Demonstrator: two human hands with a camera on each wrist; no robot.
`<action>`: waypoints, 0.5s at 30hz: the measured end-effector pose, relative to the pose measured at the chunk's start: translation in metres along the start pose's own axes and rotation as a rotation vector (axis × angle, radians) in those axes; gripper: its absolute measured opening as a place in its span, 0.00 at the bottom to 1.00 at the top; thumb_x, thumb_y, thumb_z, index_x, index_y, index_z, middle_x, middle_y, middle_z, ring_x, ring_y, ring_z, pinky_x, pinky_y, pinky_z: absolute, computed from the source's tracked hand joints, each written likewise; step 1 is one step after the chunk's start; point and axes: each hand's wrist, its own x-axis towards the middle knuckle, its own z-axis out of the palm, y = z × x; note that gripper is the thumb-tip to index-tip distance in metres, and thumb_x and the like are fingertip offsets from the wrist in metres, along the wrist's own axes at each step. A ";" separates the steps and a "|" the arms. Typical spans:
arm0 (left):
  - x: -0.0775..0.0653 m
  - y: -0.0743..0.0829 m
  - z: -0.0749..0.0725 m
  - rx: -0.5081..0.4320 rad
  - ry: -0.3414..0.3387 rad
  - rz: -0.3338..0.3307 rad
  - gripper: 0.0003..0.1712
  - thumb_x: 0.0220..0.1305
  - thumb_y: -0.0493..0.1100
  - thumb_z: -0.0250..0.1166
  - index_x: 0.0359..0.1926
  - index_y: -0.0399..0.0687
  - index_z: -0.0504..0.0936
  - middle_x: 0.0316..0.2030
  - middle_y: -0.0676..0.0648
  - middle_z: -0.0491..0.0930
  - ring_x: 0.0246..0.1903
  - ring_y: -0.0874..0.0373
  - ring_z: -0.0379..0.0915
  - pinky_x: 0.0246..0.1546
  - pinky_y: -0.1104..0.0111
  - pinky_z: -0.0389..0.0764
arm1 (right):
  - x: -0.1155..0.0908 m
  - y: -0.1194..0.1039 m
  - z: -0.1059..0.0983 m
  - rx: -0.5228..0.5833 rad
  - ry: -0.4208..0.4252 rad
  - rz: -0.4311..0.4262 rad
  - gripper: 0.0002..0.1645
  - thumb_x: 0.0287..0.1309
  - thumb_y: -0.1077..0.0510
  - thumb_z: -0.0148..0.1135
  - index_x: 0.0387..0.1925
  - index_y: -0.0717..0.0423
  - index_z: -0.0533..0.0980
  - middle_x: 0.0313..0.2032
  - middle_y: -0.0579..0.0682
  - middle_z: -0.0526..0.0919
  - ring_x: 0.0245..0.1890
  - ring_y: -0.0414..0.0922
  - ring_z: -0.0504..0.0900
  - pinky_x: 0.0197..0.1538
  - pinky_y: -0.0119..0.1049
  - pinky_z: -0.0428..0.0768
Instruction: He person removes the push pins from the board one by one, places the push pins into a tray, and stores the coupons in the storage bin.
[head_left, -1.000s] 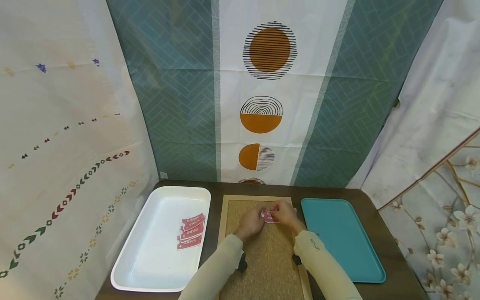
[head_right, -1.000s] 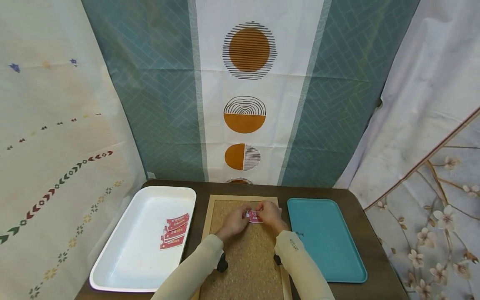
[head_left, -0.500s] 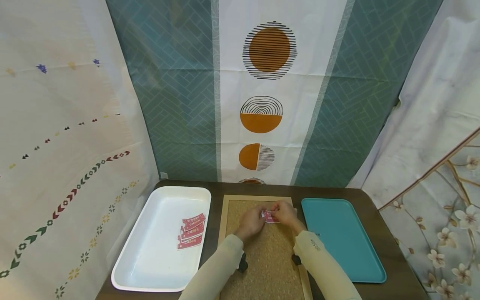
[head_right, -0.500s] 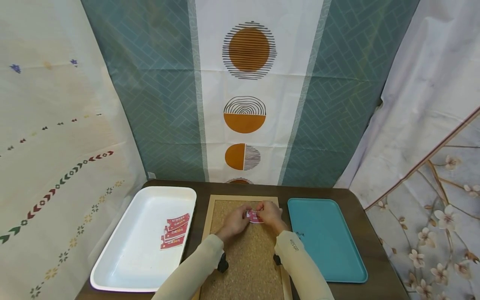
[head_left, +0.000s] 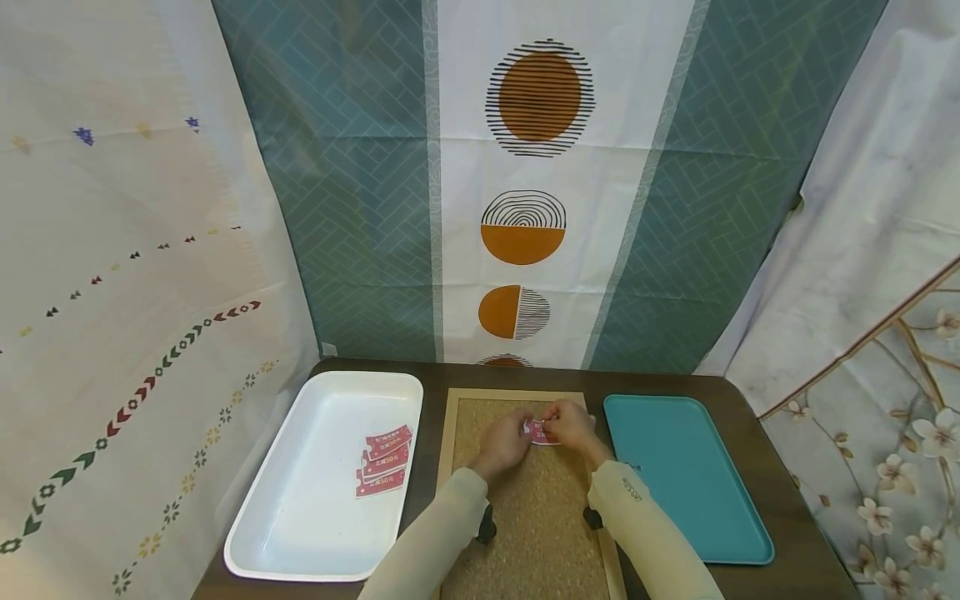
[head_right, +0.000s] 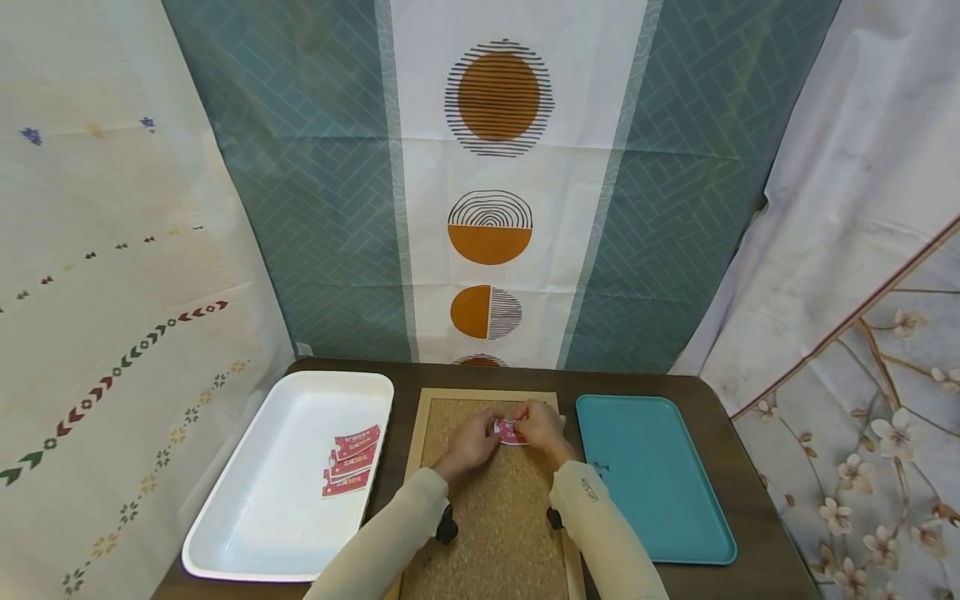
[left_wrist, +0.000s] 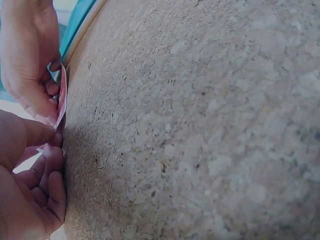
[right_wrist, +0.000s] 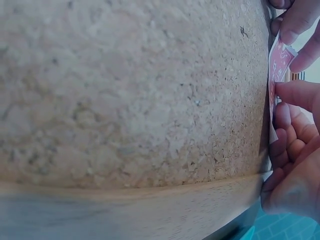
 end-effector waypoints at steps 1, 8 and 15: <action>0.000 0.000 0.000 0.000 0.001 0.003 0.20 0.73 0.39 0.67 0.64 0.44 0.81 0.46 0.46 0.87 0.32 0.59 0.73 0.32 0.65 0.76 | 0.000 0.000 0.000 0.004 -0.001 0.001 0.04 0.65 0.61 0.69 0.33 0.55 0.82 0.28 0.48 0.83 0.35 0.48 0.79 0.62 0.68 0.58; 0.000 -0.001 0.000 0.012 0.004 0.016 0.21 0.73 0.39 0.67 0.65 0.45 0.81 0.42 0.48 0.85 0.30 0.60 0.72 0.29 0.67 0.73 | 0.000 0.001 0.002 0.006 -0.009 0.007 0.04 0.65 0.60 0.70 0.33 0.54 0.81 0.28 0.47 0.84 0.35 0.48 0.79 0.63 0.68 0.57; 0.000 0.000 -0.001 0.019 0.004 0.017 0.21 0.73 0.39 0.66 0.65 0.44 0.81 0.51 0.45 0.87 0.33 0.60 0.73 0.34 0.65 0.77 | 0.002 0.003 0.003 -0.009 0.009 0.001 0.05 0.63 0.60 0.70 0.32 0.54 0.81 0.27 0.47 0.83 0.34 0.48 0.79 0.62 0.67 0.58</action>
